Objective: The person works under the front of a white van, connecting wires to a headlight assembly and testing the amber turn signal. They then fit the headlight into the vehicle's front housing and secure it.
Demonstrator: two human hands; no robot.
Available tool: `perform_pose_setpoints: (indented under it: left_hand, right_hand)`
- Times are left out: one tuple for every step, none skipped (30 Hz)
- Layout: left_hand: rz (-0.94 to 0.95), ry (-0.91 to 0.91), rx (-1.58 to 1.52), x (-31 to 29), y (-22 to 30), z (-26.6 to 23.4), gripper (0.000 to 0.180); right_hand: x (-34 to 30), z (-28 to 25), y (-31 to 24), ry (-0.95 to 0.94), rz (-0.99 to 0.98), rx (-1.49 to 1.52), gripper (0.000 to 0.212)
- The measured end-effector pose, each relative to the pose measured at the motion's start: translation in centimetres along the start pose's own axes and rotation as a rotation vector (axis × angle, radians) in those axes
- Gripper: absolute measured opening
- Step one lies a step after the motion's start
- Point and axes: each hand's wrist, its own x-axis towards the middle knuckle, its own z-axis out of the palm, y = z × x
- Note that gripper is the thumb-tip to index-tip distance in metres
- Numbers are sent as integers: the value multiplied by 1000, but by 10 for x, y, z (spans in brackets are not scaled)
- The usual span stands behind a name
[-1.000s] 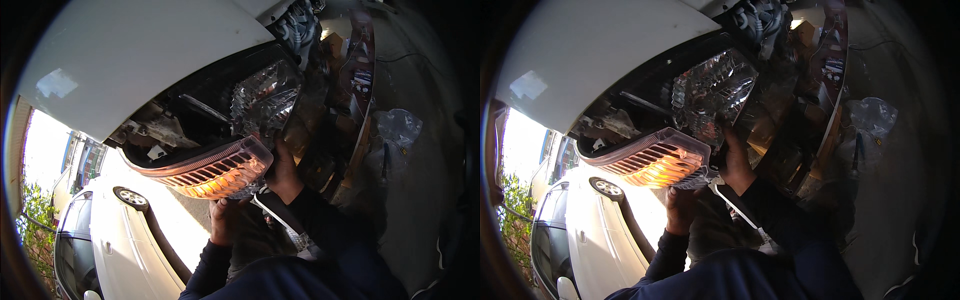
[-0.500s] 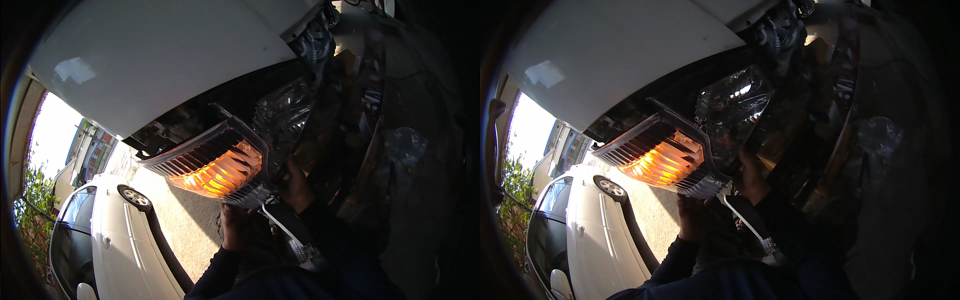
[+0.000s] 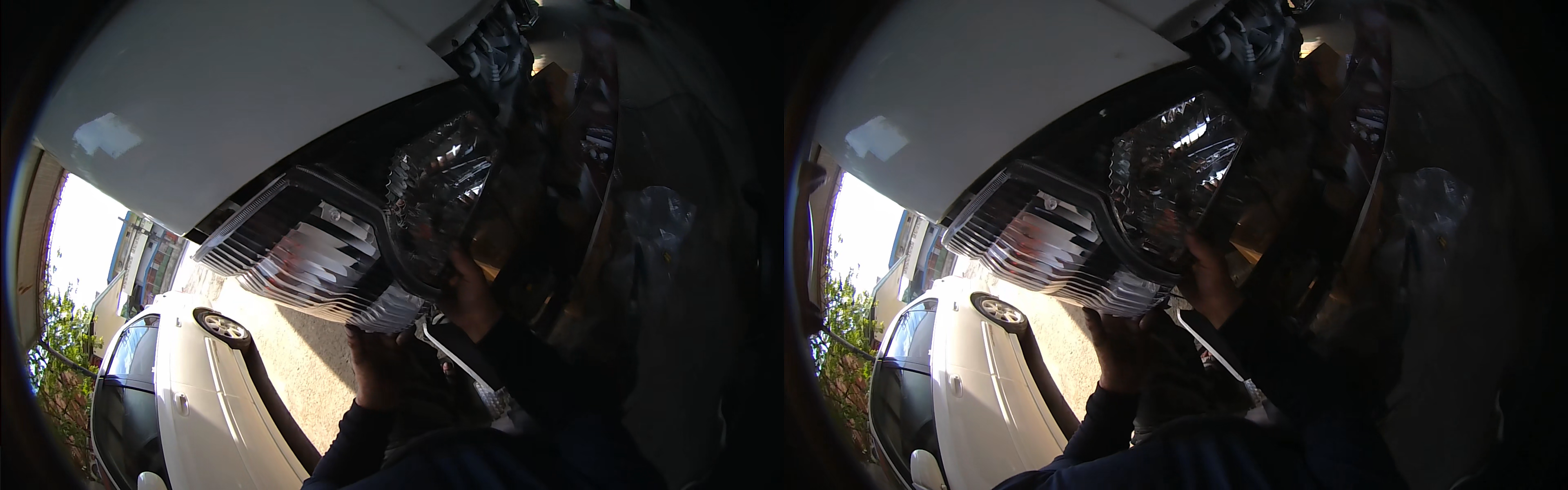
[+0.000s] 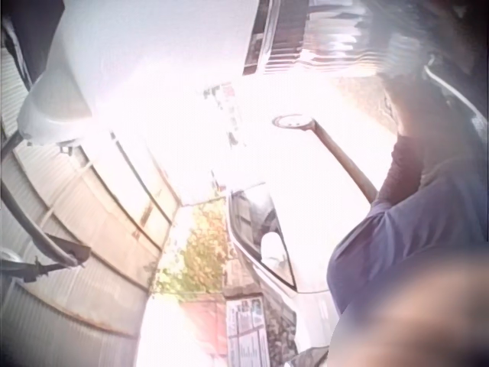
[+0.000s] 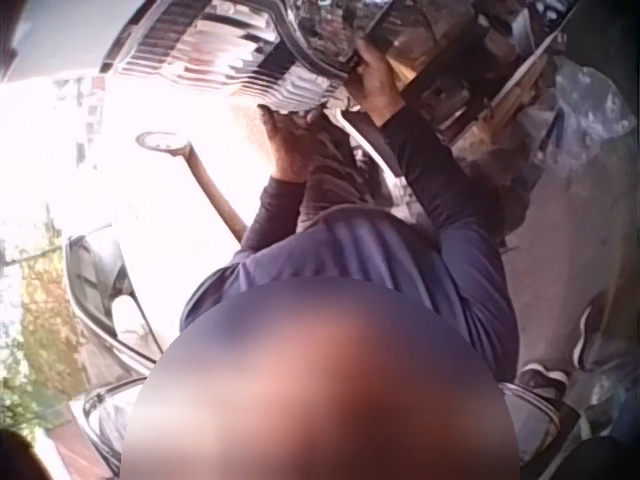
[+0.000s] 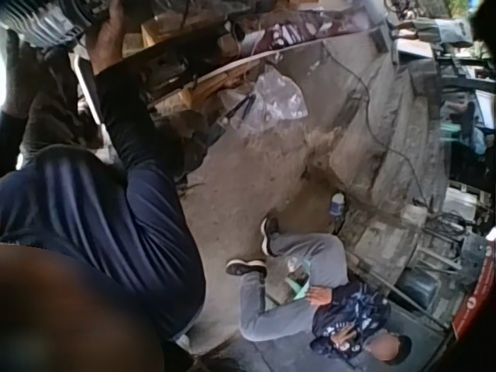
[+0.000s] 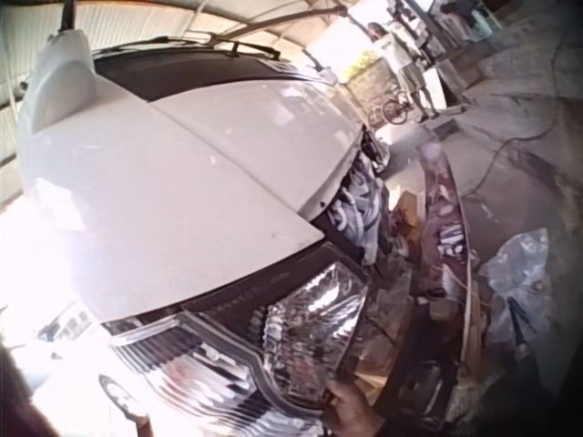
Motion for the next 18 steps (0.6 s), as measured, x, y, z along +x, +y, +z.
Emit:
perform_pose_setpoints:
  left_hand:
    - [-6,3,-3,1,0,3,71]
    - [-15,8,-3,0,3,5,71]
    - [-26,-21,-20,0,3,6,71]
    - [-48,-257,-161,1,5,5,67]
    - [-55,-135,-55,2,6,4,67]
    - [-43,-57,-4,5,5,2,68]
    - [-26,14,38,8,4,0,69]
    - [-41,-47,37,9,6,-3,68]
    - [-36,-8,49,12,7,-7,68]
    - [-32,19,41,15,7,-10,68]
    - [-29,49,33,17,7,-14,69]
    - [-21,-10,58,17,8,-17,71]
    - [-40,8,53,19,8,-20,73]
    - [-23,-21,65,21,7,-22,74]
    - [-28,24,52,21,6,-23,75]
    - [-23,7,108,22,7,-25,79]
    - [7,-69,153,22,6,-26,80]
    - [23,-69,190,21,7,-26,80]
  right_hand:
    - [0,0,0,-17,1,-12,48]
    - [1,0,1,-65,-20,-7,48]
    - [1,-1,1,-21,-13,-31,48]
    - [1,-1,1,-8,-24,-38,49]
    - [3,-1,1,3,-37,-47,49]
    - [2,-1,0,14,-36,-68,49]
    - [2,-1,0,15,-17,-83,49]
    - [1,-1,-2,15,0,-98,48]
    - [1,-1,-5,10,13,-111,48]
    - [2,-1,-7,3,19,-128,48]
    - [1,-1,-10,12,45,-138,48]
    - [1,-1,-13,20,68,-146,49]
    - [0,-1,-15,26,92,-152,49]
    - [1,0,-16,0,45,-153,52]
    - [1,1,-17,30,69,-172,52]
    - [-1,1,-19,59,91,-192,52]
    - [-2,2,-21,57,101,-208,52]
    - [-4,2,-22,100,156,-209,51]
